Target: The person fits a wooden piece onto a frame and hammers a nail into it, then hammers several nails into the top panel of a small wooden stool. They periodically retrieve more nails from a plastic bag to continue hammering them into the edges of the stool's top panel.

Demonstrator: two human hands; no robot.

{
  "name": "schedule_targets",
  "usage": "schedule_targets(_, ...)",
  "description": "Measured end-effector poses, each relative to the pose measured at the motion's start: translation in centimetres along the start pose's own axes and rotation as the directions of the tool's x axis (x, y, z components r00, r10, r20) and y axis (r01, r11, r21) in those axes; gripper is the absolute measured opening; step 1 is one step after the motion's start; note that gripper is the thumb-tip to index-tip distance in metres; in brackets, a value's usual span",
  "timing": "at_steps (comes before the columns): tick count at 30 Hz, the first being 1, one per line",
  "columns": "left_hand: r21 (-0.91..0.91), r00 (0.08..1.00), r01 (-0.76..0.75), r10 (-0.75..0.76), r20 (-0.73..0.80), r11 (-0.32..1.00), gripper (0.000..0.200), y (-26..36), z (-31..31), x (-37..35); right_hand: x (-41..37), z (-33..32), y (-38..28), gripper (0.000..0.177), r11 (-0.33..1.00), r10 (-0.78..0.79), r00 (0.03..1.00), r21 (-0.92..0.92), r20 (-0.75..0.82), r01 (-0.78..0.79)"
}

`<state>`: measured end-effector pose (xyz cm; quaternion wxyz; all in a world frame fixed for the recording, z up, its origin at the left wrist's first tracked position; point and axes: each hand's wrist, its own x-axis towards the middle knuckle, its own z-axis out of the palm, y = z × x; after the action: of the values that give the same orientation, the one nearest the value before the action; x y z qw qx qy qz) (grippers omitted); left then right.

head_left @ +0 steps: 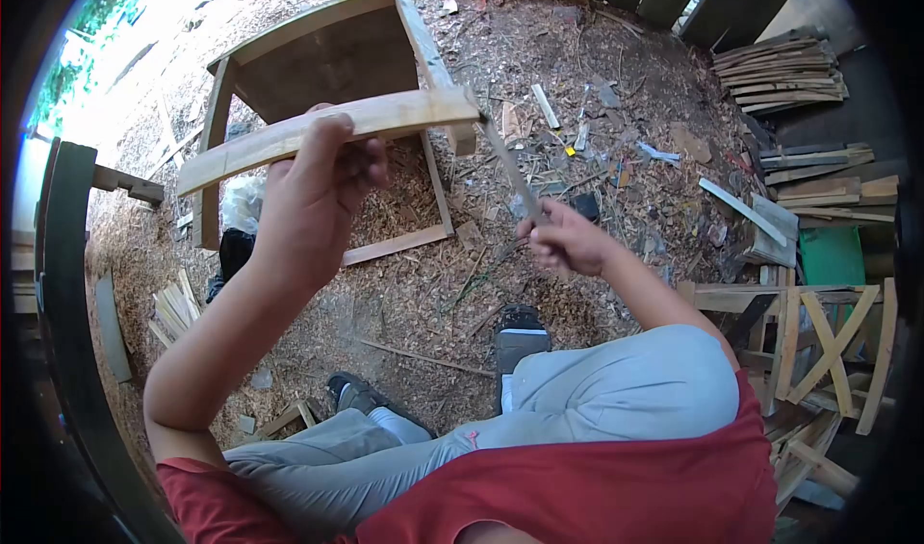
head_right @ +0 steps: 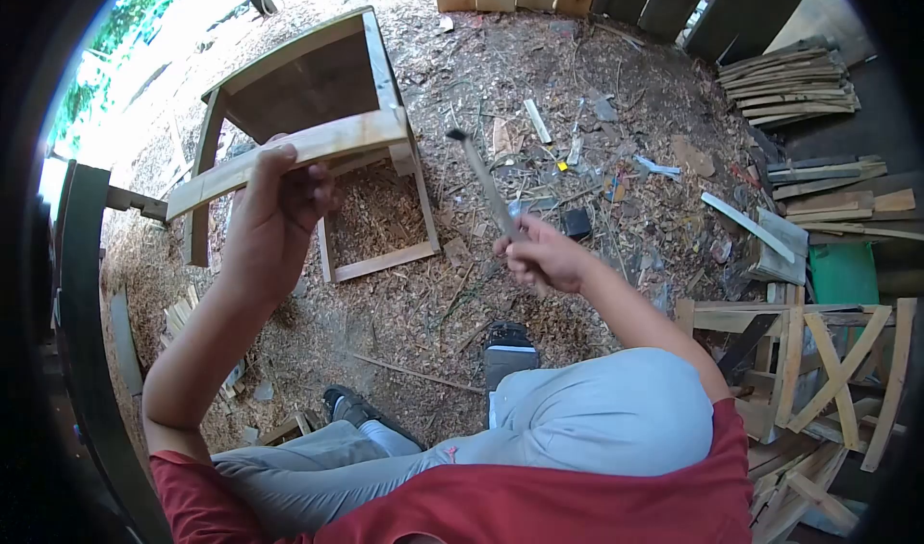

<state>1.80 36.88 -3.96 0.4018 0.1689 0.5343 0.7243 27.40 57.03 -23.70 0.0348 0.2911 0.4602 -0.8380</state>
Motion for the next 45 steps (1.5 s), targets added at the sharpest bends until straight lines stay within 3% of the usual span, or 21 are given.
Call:
schedule_targets(4,0.012,0.999,-0.031,0.031,-0.027,0.999,0.019,-1.1,-0.8,0.5,1.6,-0.1,-4.9,0.020,0.997,-0.015,1.000,0.073,-0.023,0.016)
schedule_targets(7,-0.008,1.000,-0.024,0.024,0.002,1.000,0.019,-1.8,-1.1,0.4,0.5,3.5,-9.5,0.027,0.990,-0.132,0.982,0.036,-0.135,0.138)
schedule_targets(9,0.002,1.000,-0.016,0.016,-0.001,1.000,0.019,-2.0,-1.0,0.1,-0.4,5.6,-11.8,0.039,0.950,-0.298,0.949,-0.132,-0.101,0.284)
schedule_targets(15,0.017,0.999,-0.032,0.033,-0.019,0.999,0.020,-2.3,-0.4,-0.4,-2.2,9.6,-14.9,0.064,0.904,-0.371,0.928,-0.220,0.025,0.367)
schedule_targets(22,0.009,0.999,-0.035,0.035,0.006,0.999,0.021,-2.7,-1.2,-0.5,-2.5,12.1,-15.5,0.062,0.886,-0.417,0.909,-0.218,0.015,0.410)
schedule_targets(24,0.003,0.999,-0.048,0.048,0.019,0.999,0.022,-2.8,-1.5,-0.5,-2.4,12.1,-15.8,0.057,0.917,-0.309,0.950,-0.249,0.046,0.310)
schedule_targets(28,0.000,0.998,-0.056,0.056,0.030,0.998,0.024,-2.7,-1.7,-0.5,-2.3,12.5,-15.8,0.050,0.923,-0.291,0.956,-0.256,0.023,0.287)
schedule_targets(30,0.003,0.999,-0.052,0.052,0.014,0.999,0.024,-2.6,-1.8,-0.5,-2.3,13.0,-15.9,0.044,0.905,-0.372,0.928,-0.213,0.023,0.368)
schedule_targets(37,-0.006,0.999,-0.039,0.039,-0.005,0.999,0.025,-3.0,-1.9,-0.6,-1.5,12.7,-15.4,0.039,0.925,-0.338,0.941,-0.187,-0.001,0.332)
schedule_targets(45,-0.008,1.000,-0.025,0.025,0.004,1.000,0.024,-3.1,-1.7,-0.9,-1.1,12.6,-15.0,0.037,0.957,-0.285,0.955,-0.025,0.083,0.288)
